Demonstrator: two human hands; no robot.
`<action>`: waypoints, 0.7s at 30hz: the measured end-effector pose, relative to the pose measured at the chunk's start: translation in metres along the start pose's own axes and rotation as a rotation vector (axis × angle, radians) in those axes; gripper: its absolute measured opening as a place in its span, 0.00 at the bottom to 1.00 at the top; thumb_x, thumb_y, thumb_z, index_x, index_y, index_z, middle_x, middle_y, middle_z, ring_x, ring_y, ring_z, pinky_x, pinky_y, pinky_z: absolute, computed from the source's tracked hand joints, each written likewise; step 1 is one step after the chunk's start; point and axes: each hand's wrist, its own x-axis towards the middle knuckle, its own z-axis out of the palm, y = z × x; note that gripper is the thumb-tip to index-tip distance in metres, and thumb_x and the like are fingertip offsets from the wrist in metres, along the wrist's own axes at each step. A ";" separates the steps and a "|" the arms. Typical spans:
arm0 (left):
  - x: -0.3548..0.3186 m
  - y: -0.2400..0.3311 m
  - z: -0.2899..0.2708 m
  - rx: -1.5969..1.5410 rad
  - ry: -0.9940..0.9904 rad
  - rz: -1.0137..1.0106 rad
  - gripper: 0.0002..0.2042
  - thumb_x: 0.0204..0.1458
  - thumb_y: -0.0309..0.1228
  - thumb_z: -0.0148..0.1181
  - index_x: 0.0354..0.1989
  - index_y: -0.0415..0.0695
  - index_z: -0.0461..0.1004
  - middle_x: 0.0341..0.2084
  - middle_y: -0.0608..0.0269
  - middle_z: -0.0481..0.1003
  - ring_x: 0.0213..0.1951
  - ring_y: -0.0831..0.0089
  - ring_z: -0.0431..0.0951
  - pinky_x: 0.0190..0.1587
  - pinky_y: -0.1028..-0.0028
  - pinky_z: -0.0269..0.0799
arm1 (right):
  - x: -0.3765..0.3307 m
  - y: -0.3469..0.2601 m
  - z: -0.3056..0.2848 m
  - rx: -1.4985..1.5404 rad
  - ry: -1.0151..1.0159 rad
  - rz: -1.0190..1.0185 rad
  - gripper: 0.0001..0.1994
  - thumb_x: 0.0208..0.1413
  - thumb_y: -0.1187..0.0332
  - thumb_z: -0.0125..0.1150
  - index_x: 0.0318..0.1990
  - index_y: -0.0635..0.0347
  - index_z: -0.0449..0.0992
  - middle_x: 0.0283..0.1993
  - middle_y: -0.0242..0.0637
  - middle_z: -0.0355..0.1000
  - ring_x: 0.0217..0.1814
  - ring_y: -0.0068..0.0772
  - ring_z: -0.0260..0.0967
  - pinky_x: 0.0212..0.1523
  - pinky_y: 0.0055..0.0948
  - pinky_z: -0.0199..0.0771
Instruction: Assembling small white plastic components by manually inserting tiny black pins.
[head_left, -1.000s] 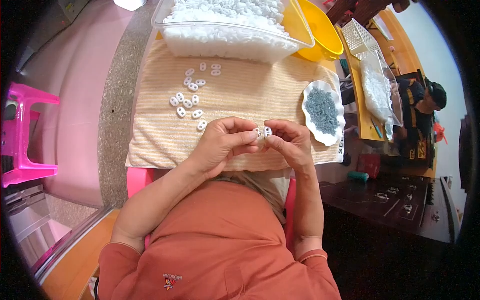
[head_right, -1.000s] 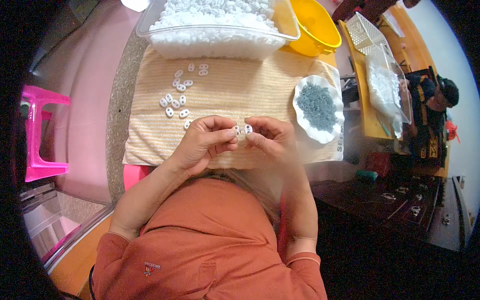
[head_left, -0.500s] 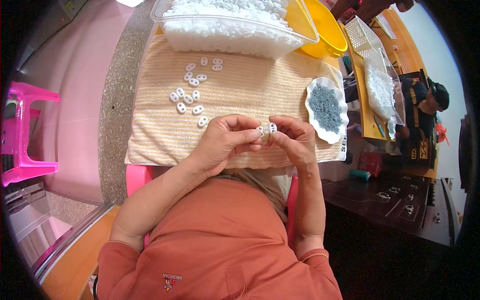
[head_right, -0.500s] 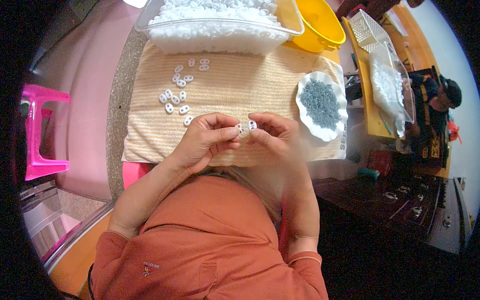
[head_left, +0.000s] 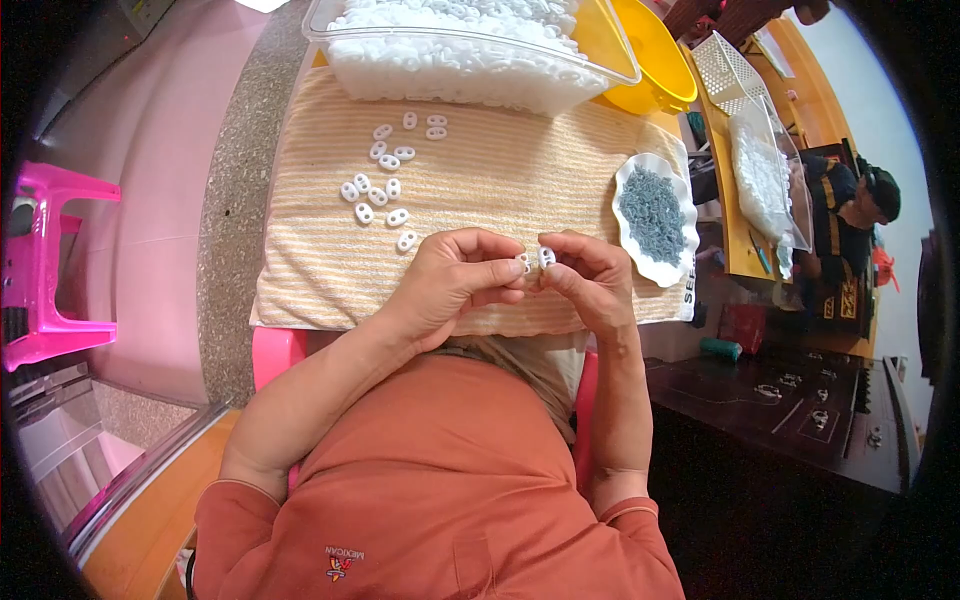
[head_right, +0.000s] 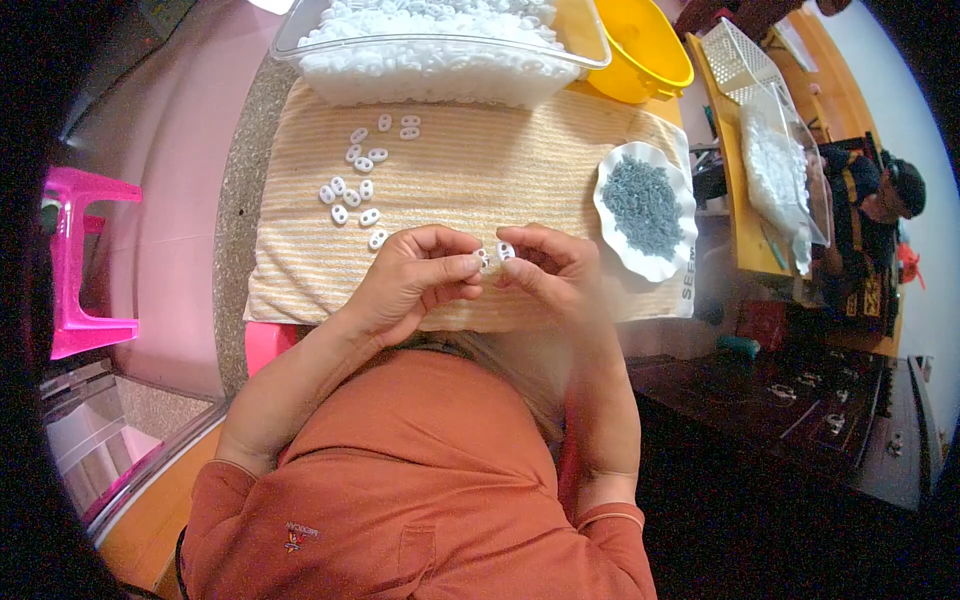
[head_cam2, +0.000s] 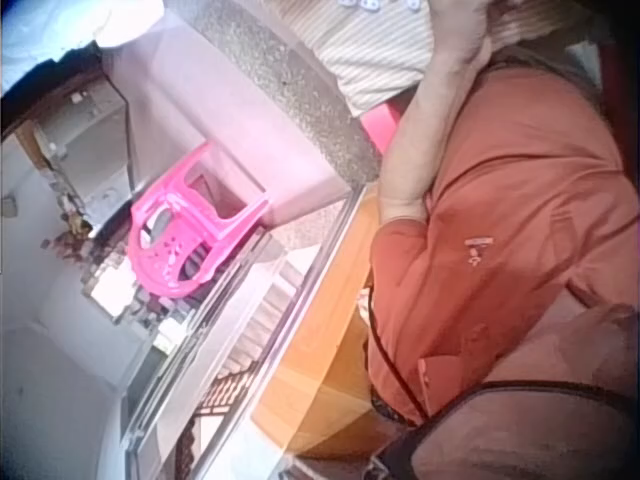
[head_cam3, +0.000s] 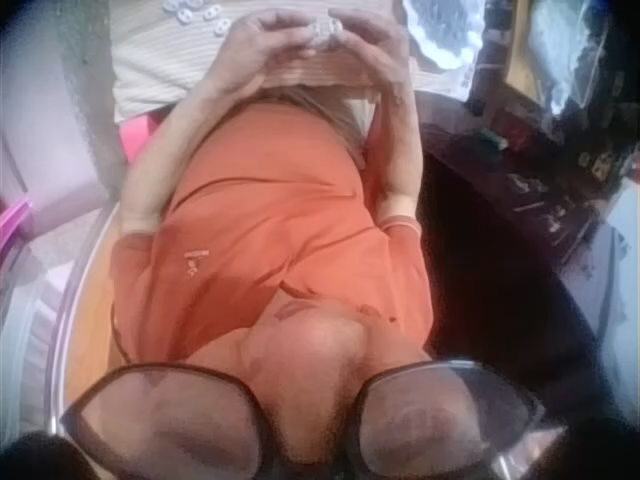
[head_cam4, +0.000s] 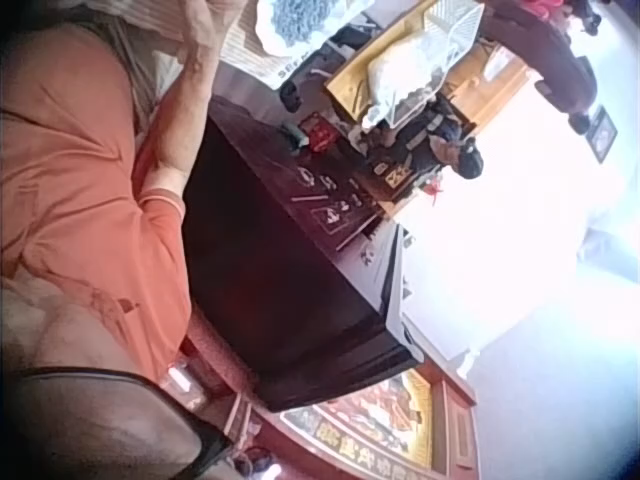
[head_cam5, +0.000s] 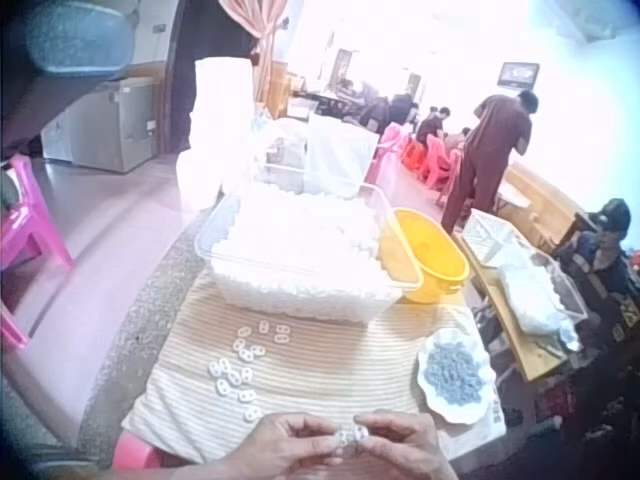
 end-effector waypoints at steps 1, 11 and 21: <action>0.000 0.000 0.000 0.003 0.000 0.003 0.09 0.51 0.24 0.62 0.40 0.38 0.74 0.32 0.63 0.76 0.33 0.76 0.78 0.38 0.75 0.79 | 0.000 -0.001 0.000 -0.006 -0.005 -0.004 0.14 0.53 0.78 0.62 0.48 0.70 0.75 0.37 0.36 0.75 0.36 0.22 0.73 0.38 0.20 0.74; 0.001 -0.002 0.001 0.008 -0.003 0.004 0.08 0.51 0.24 0.63 0.39 0.38 0.75 0.33 0.62 0.77 0.33 0.76 0.78 0.37 0.77 0.79 | -0.001 0.000 0.001 -0.001 -0.067 -0.007 0.16 0.54 0.80 0.60 0.51 0.71 0.72 0.43 0.43 0.76 0.43 0.30 0.76 0.45 0.26 0.77; 0.001 -0.003 0.000 0.025 0.003 0.012 0.08 0.52 0.24 0.63 0.40 0.38 0.75 0.33 0.62 0.77 0.33 0.77 0.78 0.37 0.77 0.78 | -0.001 -0.002 0.006 -0.049 -0.056 0.018 0.13 0.54 0.75 0.63 0.47 0.69 0.76 0.42 0.35 0.76 0.43 0.22 0.72 0.46 0.21 0.71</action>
